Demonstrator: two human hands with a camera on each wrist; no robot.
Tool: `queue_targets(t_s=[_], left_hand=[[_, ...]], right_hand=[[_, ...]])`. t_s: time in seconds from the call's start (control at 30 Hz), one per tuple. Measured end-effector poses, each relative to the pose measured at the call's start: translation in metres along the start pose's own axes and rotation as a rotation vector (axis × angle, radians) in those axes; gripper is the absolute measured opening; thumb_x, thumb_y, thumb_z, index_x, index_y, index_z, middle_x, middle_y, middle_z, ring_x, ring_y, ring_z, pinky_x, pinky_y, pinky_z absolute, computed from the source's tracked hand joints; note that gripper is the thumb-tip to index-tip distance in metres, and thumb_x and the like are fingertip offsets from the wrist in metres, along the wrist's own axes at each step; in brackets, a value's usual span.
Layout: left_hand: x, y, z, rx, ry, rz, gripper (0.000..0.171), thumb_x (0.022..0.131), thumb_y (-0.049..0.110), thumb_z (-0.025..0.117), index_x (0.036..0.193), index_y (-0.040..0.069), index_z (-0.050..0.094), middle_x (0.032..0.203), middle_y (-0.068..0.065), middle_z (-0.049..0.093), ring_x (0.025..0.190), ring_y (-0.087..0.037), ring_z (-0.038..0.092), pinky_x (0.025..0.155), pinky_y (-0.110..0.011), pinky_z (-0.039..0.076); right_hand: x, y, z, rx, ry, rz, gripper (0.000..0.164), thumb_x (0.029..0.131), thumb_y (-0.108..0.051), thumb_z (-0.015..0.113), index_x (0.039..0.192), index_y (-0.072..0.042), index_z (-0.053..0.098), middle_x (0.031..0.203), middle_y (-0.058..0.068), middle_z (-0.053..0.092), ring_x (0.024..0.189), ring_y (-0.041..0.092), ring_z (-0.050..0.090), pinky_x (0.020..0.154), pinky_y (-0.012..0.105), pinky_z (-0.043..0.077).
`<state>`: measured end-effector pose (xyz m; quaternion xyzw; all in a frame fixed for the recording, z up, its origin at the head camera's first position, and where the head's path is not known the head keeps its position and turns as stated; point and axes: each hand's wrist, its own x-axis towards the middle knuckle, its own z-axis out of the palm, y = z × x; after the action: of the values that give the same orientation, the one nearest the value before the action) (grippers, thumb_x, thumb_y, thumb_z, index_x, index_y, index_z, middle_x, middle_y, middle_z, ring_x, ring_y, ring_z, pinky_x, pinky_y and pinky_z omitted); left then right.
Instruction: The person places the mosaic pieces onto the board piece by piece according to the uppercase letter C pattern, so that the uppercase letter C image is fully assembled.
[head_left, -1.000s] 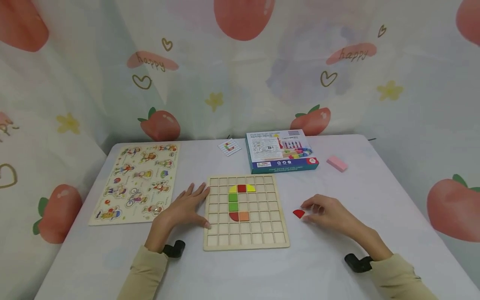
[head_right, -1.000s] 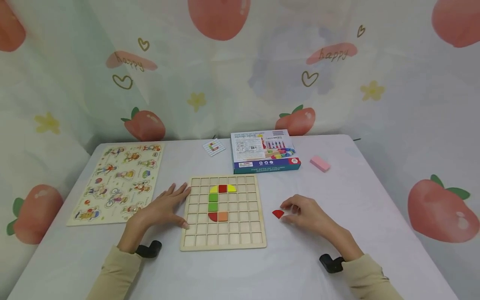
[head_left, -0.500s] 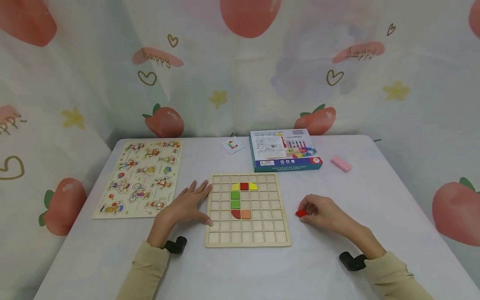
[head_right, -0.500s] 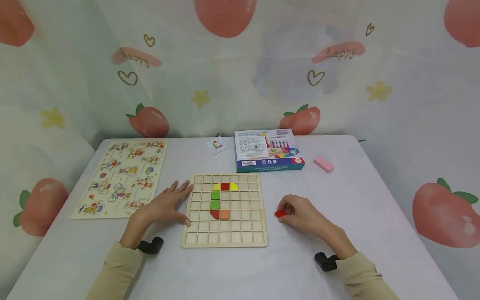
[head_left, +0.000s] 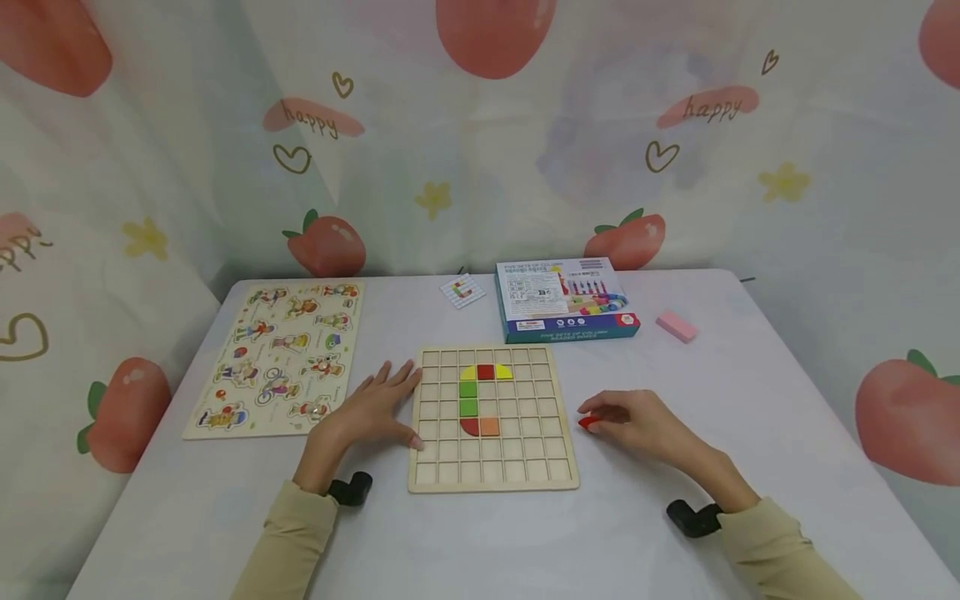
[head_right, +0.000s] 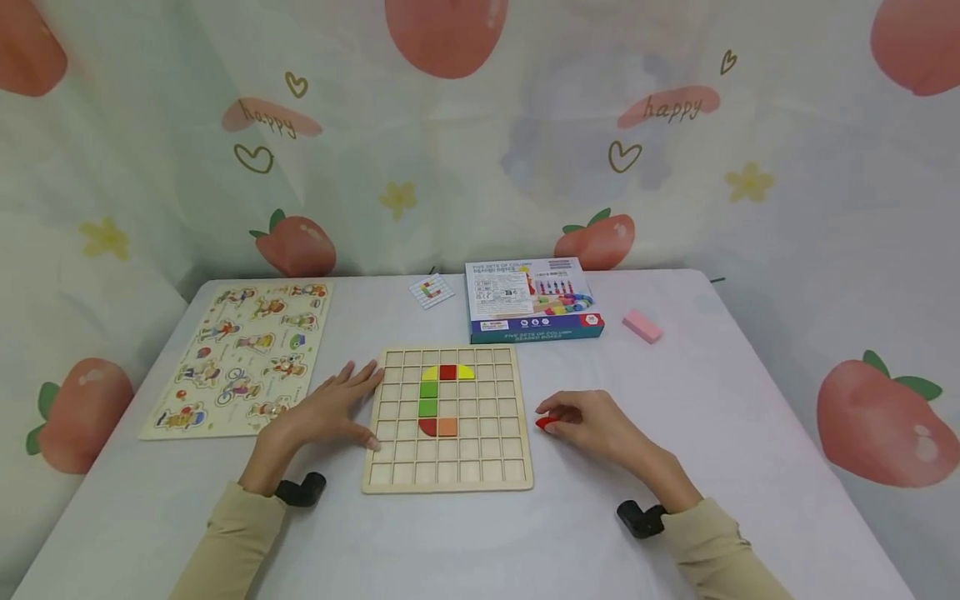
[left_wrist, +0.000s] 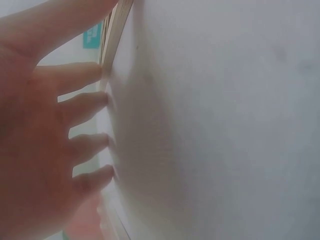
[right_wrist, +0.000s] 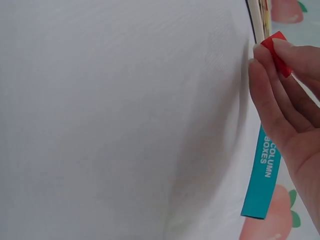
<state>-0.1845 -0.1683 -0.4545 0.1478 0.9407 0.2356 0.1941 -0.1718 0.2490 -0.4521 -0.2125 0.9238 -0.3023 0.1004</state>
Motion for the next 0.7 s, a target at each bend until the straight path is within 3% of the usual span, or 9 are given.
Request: queue_targets(t_s=[0.37, 0.7], left_hand=[[0.0, -0.001, 0.0, -0.006, -0.003, -0.013, 0.115, 0.074, 0.04, 0.092, 0.163, 0.008, 0.027, 0.173, -0.011, 0.015, 0.16, -0.041, 0.001, 0.13, -0.058, 0.006], [0.001, -0.001, 0.0, -0.008, -0.01, -0.014, 0.115, 0.074, 0.041, 0.092, 0.163, 0.009, 0.027, 0.173, -0.01, 0.014, 0.16, -0.04, 0.0, 0.13, -0.057, 0.006]], right_hand=[[0.01, -0.017, 0.004, 0.091, -0.027, -0.003, 0.013, 0.093, -0.014, 0.075, 0.106, -0.017, 0.077, 0.101, -0.007, 0.075, 0.093, 0.012, 0.066, 0.087, 0.023, 0.059], [0.023, -0.029, 0.017, 0.144, -0.043, -0.021, 0.028, 0.094, -0.011, 0.074, 0.122, -0.011, 0.076, 0.113, 0.003, 0.076, 0.1, 0.018, 0.069, 0.088, 0.016, 0.056]])
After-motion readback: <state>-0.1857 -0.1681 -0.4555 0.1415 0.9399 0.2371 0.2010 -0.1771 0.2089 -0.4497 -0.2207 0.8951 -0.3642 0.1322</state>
